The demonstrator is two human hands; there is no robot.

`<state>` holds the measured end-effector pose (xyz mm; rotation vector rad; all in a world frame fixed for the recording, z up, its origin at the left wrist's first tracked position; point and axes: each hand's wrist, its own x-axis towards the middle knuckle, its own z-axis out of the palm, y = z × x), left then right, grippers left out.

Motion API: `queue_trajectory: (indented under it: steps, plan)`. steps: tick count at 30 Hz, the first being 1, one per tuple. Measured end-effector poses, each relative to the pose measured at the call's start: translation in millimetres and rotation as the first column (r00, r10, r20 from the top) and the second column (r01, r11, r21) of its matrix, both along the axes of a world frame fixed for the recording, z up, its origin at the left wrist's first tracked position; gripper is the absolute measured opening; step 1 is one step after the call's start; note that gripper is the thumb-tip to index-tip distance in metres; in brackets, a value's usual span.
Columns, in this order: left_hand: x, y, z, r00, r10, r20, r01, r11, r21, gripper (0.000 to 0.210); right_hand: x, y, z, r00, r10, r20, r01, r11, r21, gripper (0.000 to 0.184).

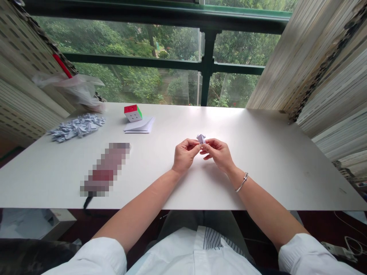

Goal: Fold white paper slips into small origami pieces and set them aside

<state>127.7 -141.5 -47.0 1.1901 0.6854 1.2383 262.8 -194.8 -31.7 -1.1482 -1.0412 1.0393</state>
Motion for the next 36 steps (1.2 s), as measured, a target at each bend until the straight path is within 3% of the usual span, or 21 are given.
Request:
queue_trajectory:
  steps: [15, 26, 36]
  plan:
    - [0.4, -2.1, 2.1, 0.998, 0.017, -0.059, -0.016, 1.0, 0.015, 0.026, -0.8, 0.4, -1.1, 0.999, -0.025, -0.025, 0.025, 0.999, -0.025, 0.036]
    - [2.3, -1.0, 4.1, 1.0, 0.027, -0.002, -0.027, 1.0, -0.005, 0.036, -0.9, 2.3, -2.5, 0.999, -0.036, -0.022, 0.034, 0.996, -0.085, 0.035]
    - [2.0, -1.1, 4.7, 1.0, -0.017, 0.015, 0.019, 0.988, -0.155, 0.043, 3.1, 1.0, 3.4, 1.0, -0.007, 0.002, 0.007, 0.984, -0.177, 0.037]
